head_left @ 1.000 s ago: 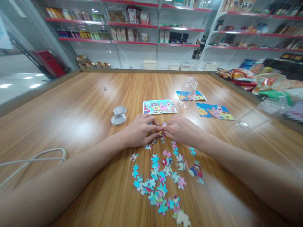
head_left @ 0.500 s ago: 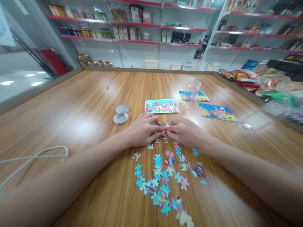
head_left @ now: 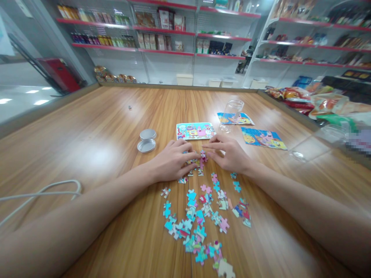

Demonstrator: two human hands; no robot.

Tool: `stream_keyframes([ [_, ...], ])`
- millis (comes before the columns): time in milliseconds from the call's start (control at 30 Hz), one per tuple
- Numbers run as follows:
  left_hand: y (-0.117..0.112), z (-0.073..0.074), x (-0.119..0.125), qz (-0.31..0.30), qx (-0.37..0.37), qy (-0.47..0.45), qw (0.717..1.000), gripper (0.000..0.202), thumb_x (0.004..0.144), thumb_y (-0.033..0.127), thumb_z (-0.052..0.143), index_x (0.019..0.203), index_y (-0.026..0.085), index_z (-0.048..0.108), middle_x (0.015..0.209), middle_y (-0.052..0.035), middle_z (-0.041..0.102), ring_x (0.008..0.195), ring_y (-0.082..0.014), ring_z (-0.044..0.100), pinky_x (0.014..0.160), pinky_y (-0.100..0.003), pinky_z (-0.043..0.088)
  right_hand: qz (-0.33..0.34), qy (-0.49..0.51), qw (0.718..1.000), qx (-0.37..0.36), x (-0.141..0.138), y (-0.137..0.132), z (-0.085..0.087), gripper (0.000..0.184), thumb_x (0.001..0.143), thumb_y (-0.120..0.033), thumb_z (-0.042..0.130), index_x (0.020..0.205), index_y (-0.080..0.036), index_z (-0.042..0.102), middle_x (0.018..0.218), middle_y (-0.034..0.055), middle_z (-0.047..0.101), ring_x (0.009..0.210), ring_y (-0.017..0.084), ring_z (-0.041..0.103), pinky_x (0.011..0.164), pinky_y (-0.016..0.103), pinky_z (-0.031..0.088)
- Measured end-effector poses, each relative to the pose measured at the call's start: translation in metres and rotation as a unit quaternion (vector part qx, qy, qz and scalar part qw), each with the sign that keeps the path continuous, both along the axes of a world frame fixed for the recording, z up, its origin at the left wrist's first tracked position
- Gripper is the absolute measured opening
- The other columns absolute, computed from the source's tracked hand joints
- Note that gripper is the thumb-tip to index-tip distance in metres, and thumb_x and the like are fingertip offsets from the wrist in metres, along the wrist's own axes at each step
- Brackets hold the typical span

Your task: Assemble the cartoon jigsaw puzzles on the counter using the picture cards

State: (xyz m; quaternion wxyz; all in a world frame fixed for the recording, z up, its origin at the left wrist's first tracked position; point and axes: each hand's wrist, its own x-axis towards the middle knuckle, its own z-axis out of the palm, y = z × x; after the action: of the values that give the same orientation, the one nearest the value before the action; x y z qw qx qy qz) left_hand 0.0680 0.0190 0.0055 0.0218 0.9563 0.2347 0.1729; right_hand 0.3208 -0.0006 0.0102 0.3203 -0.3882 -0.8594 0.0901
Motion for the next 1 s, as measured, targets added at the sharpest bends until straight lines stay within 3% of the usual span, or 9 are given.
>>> stream_keyframes([
  [333, 0.003, -0.005, -0.002, -0.011, 0.005, -0.006, 1.0, 0.033, 0.101, 0.042, 0.052, 0.128, 0.031, 0.068, 0.11, -0.0089, 0.062, 0.108, -0.0251, 0.052, 0.096, -0.042, 0.043, 0.002, -0.076, 0.996, -0.046, -0.002, 0.004, -0.003, 0.022, 0.096, -0.029, 0.062, 0.099, -0.02, 0.081, 0.1, 0.0099, 0.064, 0.094, 0.02, 0.06, 0.088, 0.037, 0.049],
  [433, 0.002, -0.005, -0.002, -0.011, -0.002, -0.014, 1.0, 0.031, 0.101, 0.041, 0.053, 0.125, 0.03, 0.069, 0.11, -0.0088, 0.063, 0.107, -0.025, 0.053, 0.095, -0.042, 0.044, 0.001, -0.085, 0.995, -0.044, -0.001, 0.003, 0.007, 0.021, 0.095, -0.028, 0.063, 0.103, -0.019, 0.08, 0.101, 0.0107, 0.065, 0.095, 0.021, 0.061, 0.088, 0.037, 0.049],
  [533, 0.002, -0.004, -0.002, -0.012, -0.005, -0.018, 1.0, 0.03, 0.101, 0.04, 0.053, 0.121, 0.028, 0.071, 0.11, -0.0091, 0.063, 0.107, -0.0246, 0.054, 0.095, -0.042, 0.044, -0.004, -0.094, 0.994, -0.047, 0.0, -0.005, 0.031, 0.024, 0.09, -0.029, 0.07, 0.11, -0.019, 0.078, 0.1, 0.0096, 0.068, 0.094, 0.022, 0.062, 0.087, 0.036, 0.048],
  [600, 0.002, -0.004, -0.003, -0.016, -0.008, -0.019, 1.0, 0.03, 0.101, 0.039, 0.053, 0.121, 0.028, 0.071, 0.11, -0.0089, 0.062, 0.107, -0.0243, 0.054, 0.095, -0.041, 0.045, 0.063, -0.135, 0.984, -0.101, -0.002, -0.015, 0.048, 0.014, 0.089, -0.025, 0.071, 0.1, -0.021, 0.079, 0.091, 0.0051, 0.07, 0.086, 0.018, 0.064, 0.081, 0.032, 0.048],
  [700, 0.003, -0.004, -0.004, -0.021, -0.011, -0.021, 1.0, 0.029, 0.1, 0.037, 0.053, 0.123, 0.028, 0.07, 0.111, -0.0087, 0.062, 0.107, -0.0241, 0.055, 0.094, -0.041, 0.045, 0.175, -0.194, 0.954, -0.149, -0.01, -0.032, 0.062, 0.018, 0.087, -0.022, 0.074, 0.105, -0.024, 0.077, 0.101, 0.004, 0.071, 0.093, 0.018, 0.065, 0.083, 0.031, 0.047],
  [800, 0.003, -0.005, -0.004, -0.024, -0.012, -0.025, 0.999, 0.029, 0.1, 0.037, 0.054, 0.122, 0.028, 0.071, 0.111, -0.0088, 0.063, 0.107, -0.0241, 0.056, 0.095, -0.041, 0.045, 0.222, -0.227, 0.932, -0.174, -0.018, -0.04, 0.058, 0.018, 0.087, -0.019, 0.072, 0.105, -0.022, 0.075, 0.101, 0.0049, 0.07, 0.094, 0.018, 0.064, 0.082, 0.03, 0.047],
  [933, 0.003, -0.004, -0.004, -0.025, -0.016, -0.032, 0.999, 0.027, 0.1, 0.037, 0.055, 0.119, 0.028, 0.072, 0.11, -0.0086, 0.063, 0.106, -0.024, 0.056, 0.094, -0.041, 0.045, 0.207, -0.226, 0.931, -0.197, -0.023, -0.039, 0.047, 0.006, 0.085, -0.014, 0.074, 0.09, -0.018, 0.071, 0.093, 0.0045, 0.068, 0.089, 0.017, 0.062, 0.077, 0.029, 0.046],
  [1000, 0.002, -0.004, -0.004, -0.025, -0.017, -0.031, 0.999, 0.027, 0.1, 0.037, 0.054, 0.119, 0.028, 0.072, 0.109, -0.0085, 0.063, 0.106, -0.0239, 0.056, 0.094, -0.041, 0.045, 0.197, -0.223, 0.932, -0.206, -0.024, -0.039, 0.044, 0.01, 0.082, -0.008, 0.073, 0.085, -0.017, 0.068, 0.09, 0.0036, 0.067, 0.087, 0.016, 0.06, 0.074, 0.028, 0.046],
])
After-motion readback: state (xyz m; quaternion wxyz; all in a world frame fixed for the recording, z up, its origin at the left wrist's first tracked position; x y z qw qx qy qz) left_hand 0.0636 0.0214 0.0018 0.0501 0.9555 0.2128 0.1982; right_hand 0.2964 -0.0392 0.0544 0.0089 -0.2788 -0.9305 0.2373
